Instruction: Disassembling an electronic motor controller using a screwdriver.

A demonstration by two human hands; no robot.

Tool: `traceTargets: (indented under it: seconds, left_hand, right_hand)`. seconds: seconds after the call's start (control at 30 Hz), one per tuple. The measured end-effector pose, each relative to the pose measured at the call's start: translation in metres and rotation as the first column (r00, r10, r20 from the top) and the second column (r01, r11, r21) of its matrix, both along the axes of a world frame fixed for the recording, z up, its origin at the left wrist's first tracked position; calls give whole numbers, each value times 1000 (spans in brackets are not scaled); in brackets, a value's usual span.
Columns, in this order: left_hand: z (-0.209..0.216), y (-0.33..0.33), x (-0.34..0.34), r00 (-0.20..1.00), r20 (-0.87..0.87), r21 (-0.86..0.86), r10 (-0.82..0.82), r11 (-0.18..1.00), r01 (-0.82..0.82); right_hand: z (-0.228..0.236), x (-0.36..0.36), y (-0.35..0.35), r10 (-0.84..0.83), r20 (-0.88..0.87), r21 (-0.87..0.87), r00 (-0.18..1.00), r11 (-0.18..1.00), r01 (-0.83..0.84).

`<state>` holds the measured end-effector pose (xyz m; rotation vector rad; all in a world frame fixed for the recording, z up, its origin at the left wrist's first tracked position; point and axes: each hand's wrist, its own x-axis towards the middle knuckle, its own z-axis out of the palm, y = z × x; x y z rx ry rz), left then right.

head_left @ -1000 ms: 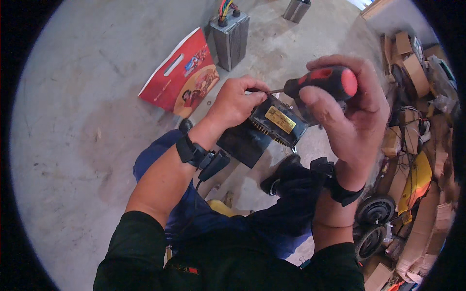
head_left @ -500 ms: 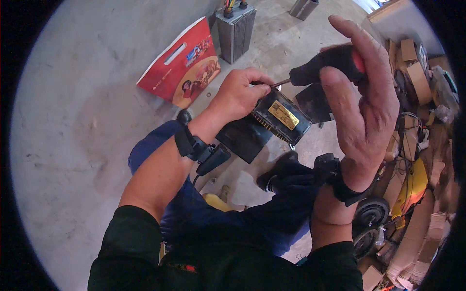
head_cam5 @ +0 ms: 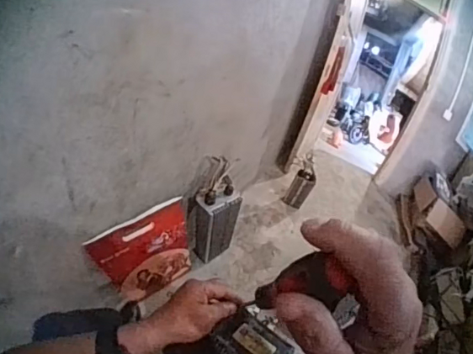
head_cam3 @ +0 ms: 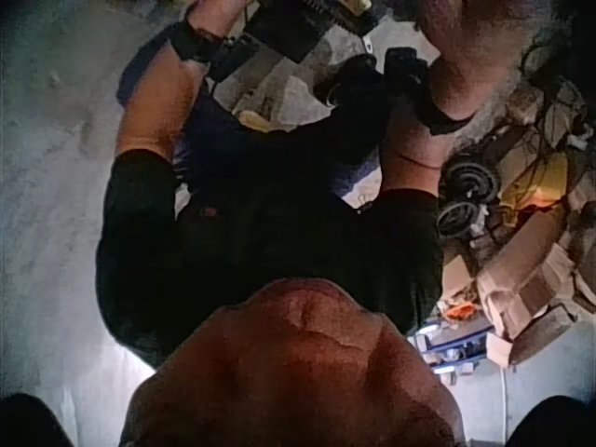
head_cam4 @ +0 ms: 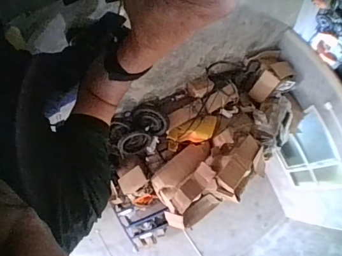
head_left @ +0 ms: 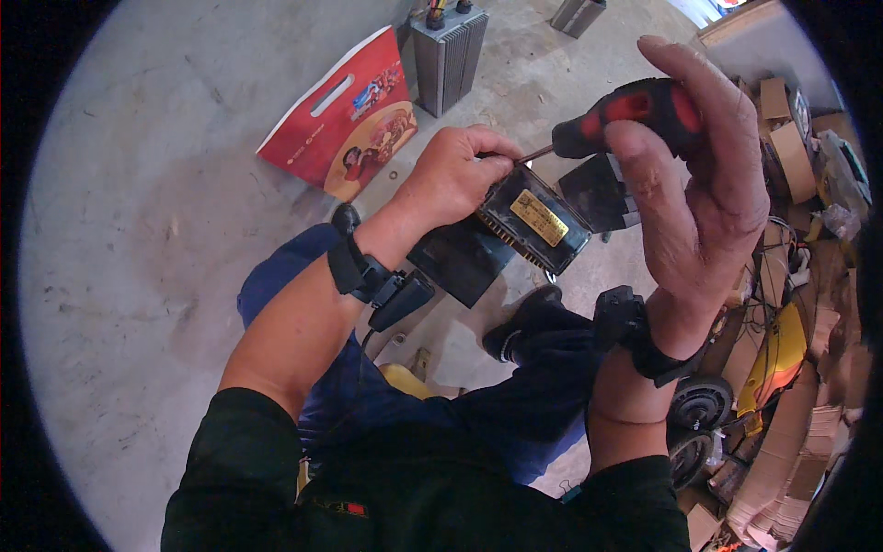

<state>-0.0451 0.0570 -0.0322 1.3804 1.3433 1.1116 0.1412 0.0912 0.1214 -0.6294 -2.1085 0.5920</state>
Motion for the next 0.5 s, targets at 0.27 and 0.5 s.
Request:
traceTargets:
  seconds: [0.27, 0.5]
  left_hand:
    - [6, -3, -4, 1000, 20, -34, -12, 999, 13]
    - [9, -3, -3, 999, 43, -45, -28, 999, 30]
  right_hand:
    - [9, -2, -6, 26, -59, -89, 998, 996, -31]
    - [-9, 3, 10, 170, -138, 73, 976, 984, -161]
